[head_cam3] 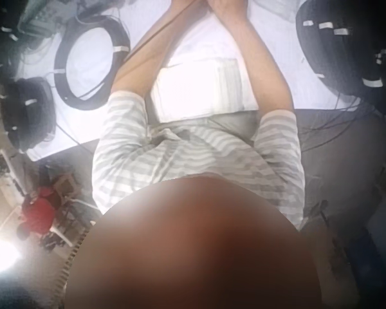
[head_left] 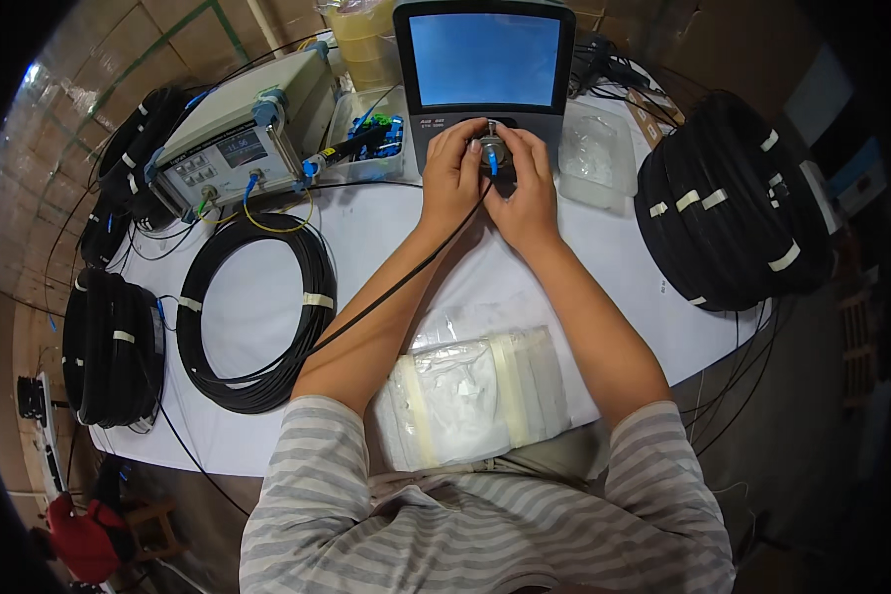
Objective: Inspecting a cable connector using an electronic microscope probe at a workbench.
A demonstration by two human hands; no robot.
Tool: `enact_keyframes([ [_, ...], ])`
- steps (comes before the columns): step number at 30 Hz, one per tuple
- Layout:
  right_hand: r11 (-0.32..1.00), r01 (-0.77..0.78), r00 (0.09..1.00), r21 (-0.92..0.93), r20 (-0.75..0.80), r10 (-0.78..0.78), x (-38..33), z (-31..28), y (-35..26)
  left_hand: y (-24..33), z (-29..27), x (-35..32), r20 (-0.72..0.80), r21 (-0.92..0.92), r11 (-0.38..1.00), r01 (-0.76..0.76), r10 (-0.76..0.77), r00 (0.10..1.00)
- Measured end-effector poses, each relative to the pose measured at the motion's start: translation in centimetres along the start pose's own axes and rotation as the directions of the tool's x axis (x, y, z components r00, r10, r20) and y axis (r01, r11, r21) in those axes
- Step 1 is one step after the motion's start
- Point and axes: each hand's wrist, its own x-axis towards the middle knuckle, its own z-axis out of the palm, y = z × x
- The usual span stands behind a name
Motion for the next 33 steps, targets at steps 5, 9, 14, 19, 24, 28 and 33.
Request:
enact_keyframes([
  [5,1.0,0.014,1.0,0.028,-0.013,-0.014,-0.02,-0.18,0.0,0.44,0.18,0.06,-0.019,-0.007,1.0,0.009,-0.009,1.0],
  [9,0.999,0.031,0.999,0.013,-0.008,-0.031,0.0,-0.04,-0.1,0.18,0.25,-0.11,-0.036,-0.036,0.999,0.015,-0.016,0.999],
  [14,1.0,0.005,1.0,-0.007,-0.031,-0.005,-0.01,0.08,-0.09,0.78,0.69,-0.1,-0.075,-0.327,0.934,0.145,-0.179,0.981],
  [19,1.0,0.01,1.0,-0.02,-0.002,-0.01,-0.02,-0.01,-0.03,0.96,0.1,-0.11,-0.019,-0.06,0.995,0.08,-0.081,0.997],
  [24,1.0,0.024,1.0,0.004,-0.011,-0.023,-0.09,0.11,-0.12,0.95,-0.07,-0.16,-0.021,-0.065,0.993,0.097,-0.098,0.995],
  [28,1.0,0.004,1.0,0.012,-0.017,-0.004,-0.04,-0.09,-0.32,0.68,-0.1,-0.19,0.004,-0.028,0.999,0.039,-0.039,0.999],
  [33,0.999,0.005,1.0,0.038,-0.03,-0.004,-0.13,0.2,-0.45,0.81,-0.02,-0.22,-0.047,-0.055,0.998,0.038,-0.04,0.998],
])
